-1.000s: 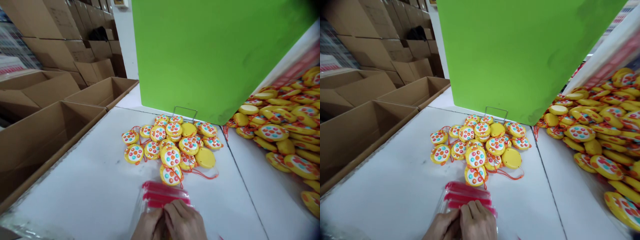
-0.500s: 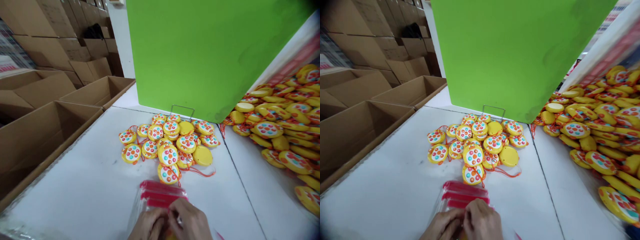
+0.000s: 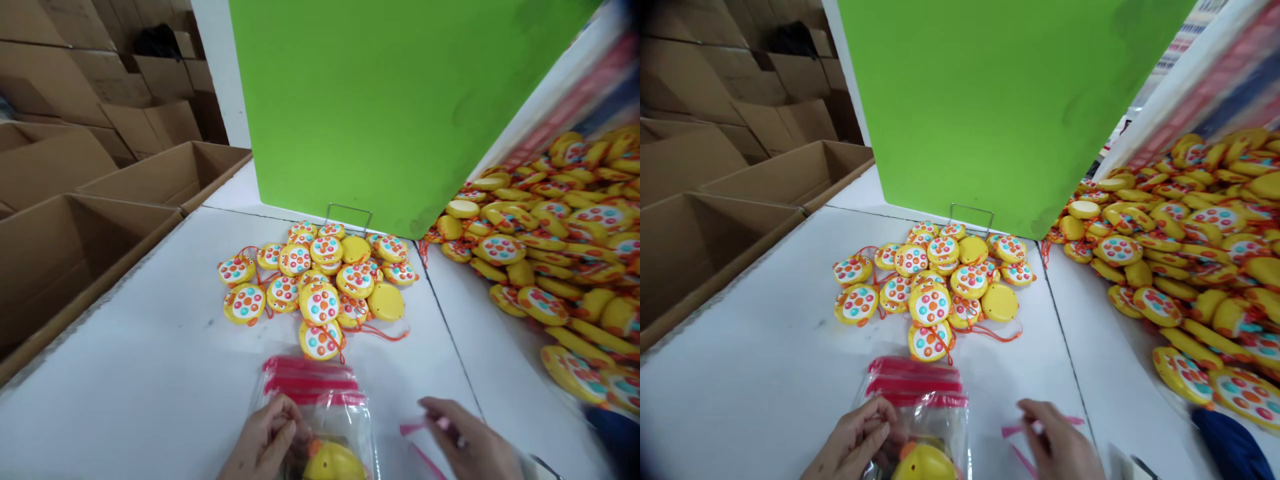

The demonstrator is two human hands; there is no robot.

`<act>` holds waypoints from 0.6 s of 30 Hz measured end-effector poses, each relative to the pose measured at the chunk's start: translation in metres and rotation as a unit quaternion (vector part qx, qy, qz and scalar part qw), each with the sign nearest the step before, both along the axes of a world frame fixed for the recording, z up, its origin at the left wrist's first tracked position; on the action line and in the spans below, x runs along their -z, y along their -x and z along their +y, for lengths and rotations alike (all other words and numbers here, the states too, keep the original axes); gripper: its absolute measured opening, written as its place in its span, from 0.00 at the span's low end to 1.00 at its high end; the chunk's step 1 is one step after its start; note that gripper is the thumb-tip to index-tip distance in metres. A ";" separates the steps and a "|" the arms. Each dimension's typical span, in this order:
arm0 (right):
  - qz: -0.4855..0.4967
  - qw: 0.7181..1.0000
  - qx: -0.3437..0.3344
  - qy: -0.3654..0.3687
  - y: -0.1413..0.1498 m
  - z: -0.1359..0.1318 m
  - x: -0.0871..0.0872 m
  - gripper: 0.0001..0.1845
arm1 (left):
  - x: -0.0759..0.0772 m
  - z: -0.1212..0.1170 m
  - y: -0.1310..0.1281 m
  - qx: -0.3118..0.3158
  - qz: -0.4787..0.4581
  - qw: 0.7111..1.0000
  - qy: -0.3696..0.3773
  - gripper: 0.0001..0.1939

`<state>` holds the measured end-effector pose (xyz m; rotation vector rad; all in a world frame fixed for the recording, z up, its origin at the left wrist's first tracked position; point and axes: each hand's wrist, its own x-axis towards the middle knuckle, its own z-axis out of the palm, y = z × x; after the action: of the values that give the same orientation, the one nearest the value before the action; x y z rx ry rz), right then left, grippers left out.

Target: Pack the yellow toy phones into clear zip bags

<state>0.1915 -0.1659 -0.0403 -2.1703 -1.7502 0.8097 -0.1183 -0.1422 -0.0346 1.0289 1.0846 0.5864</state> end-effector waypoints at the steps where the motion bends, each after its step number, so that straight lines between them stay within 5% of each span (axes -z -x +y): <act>1: 0.077 0.996 -0.037 0.033 0.022 0.006 -0.004 0.14 | 0.000 0.000 0.000 -0.001 -0.003 1.000 -0.002 0.11; 4: 0.266 0.958 -0.065 0.087 0.070 0.022 -0.005 0.06 | 0.004 -0.003 0.002 -0.006 0.002 1.000 -0.008 0.12; 7: 0.366 0.925 -0.046 0.092 0.081 0.027 0.000 0.05 | 0.011 -0.008 0.005 -0.035 0.023 0.999 -0.002 0.11; 12: 0.372 0.923 -0.055 0.078 0.069 0.022 0.003 0.05 | 0.013 -0.010 0.008 -0.054 -0.012 0.998 0.041 0.08; 18: 0.311 0.939 -0.139 0.044 0.069 0.017 0.001 0.11 | 0.007 -0.009 0.002 -0.075 0.085 0.994 0.002 0.11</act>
<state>0.1221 -0.1491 -0.0409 -1.4693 -1.6970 1.4720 -0.1201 -0.1510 -0.0415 1.0130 1.3220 0.6241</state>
